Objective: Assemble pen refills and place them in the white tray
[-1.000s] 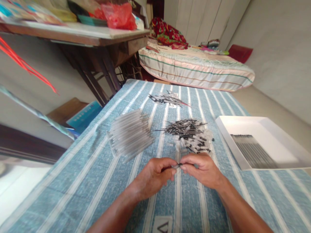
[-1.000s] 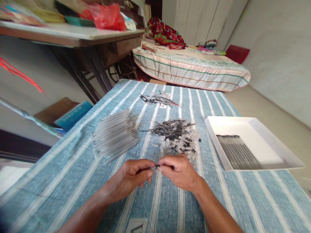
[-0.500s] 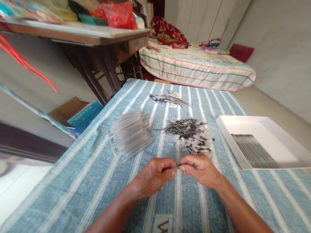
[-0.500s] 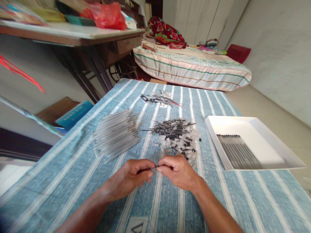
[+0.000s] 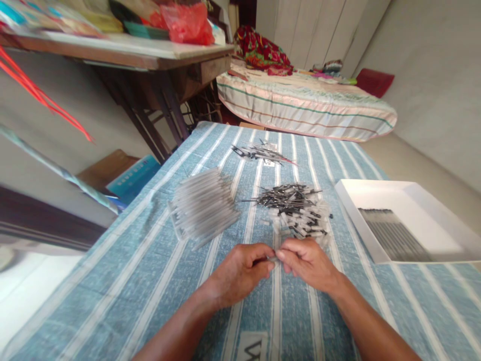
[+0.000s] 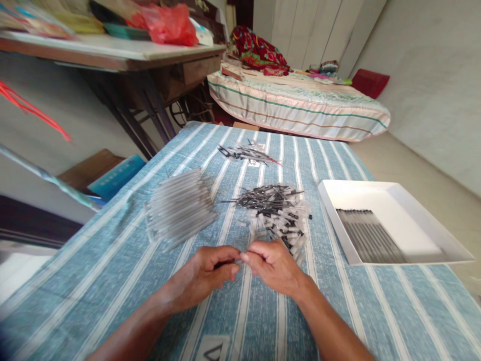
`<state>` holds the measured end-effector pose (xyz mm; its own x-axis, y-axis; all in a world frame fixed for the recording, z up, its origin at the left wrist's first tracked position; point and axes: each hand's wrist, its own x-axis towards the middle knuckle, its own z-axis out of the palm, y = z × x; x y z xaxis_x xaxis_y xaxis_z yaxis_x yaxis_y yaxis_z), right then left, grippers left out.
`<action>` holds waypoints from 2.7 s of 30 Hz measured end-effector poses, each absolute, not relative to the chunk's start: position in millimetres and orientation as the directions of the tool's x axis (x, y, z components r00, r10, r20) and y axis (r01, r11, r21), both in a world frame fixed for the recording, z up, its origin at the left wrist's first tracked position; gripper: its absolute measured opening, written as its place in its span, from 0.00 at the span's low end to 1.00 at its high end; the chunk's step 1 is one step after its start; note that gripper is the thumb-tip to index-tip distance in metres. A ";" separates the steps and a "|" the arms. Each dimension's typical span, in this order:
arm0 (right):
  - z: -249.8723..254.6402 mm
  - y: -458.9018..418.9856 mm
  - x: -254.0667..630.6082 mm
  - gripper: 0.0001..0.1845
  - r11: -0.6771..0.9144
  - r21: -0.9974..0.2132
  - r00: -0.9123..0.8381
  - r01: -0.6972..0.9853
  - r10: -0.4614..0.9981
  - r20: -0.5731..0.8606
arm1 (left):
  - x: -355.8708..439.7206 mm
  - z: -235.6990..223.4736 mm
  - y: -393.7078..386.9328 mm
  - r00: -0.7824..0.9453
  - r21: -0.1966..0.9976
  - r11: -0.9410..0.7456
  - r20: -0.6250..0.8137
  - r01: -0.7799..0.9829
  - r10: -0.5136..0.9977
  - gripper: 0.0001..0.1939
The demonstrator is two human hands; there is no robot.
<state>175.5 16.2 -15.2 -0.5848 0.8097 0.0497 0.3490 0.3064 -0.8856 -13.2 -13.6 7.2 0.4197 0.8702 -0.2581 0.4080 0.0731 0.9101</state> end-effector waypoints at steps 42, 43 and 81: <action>-13.8 13.5 169.7 0.14 0.056 -0.955 -0.519 0.291 0.848 -0.109 | -8.2 7.1 -14.3 0.370 0.828 -0.153 -0.070 0.539 0.926 0.10; -14.9 13.8 169.2 0.15 0.020 -0.960 -0.510 0.281 0.850 -0.132 | -8.0 6.5 -14.5 0.372 0.806 -0.196 -0.031 0.558 0.928 0.10; 2.3 37.9 238.2 0.05 0.255 -0.647 -0.519 0.719 0.816 -0.256 | -14.3 4.5 -5.2 0.042 0.965 0.169 -0.181 0.199 0.983 0.07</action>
<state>238.2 37.9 2.3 -0.5193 0.8155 -0.2555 0.7189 0.2552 -0.6466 -14.3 -5.2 4.5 0.0422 0.9826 -0.1809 0.1989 0.1692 0.9653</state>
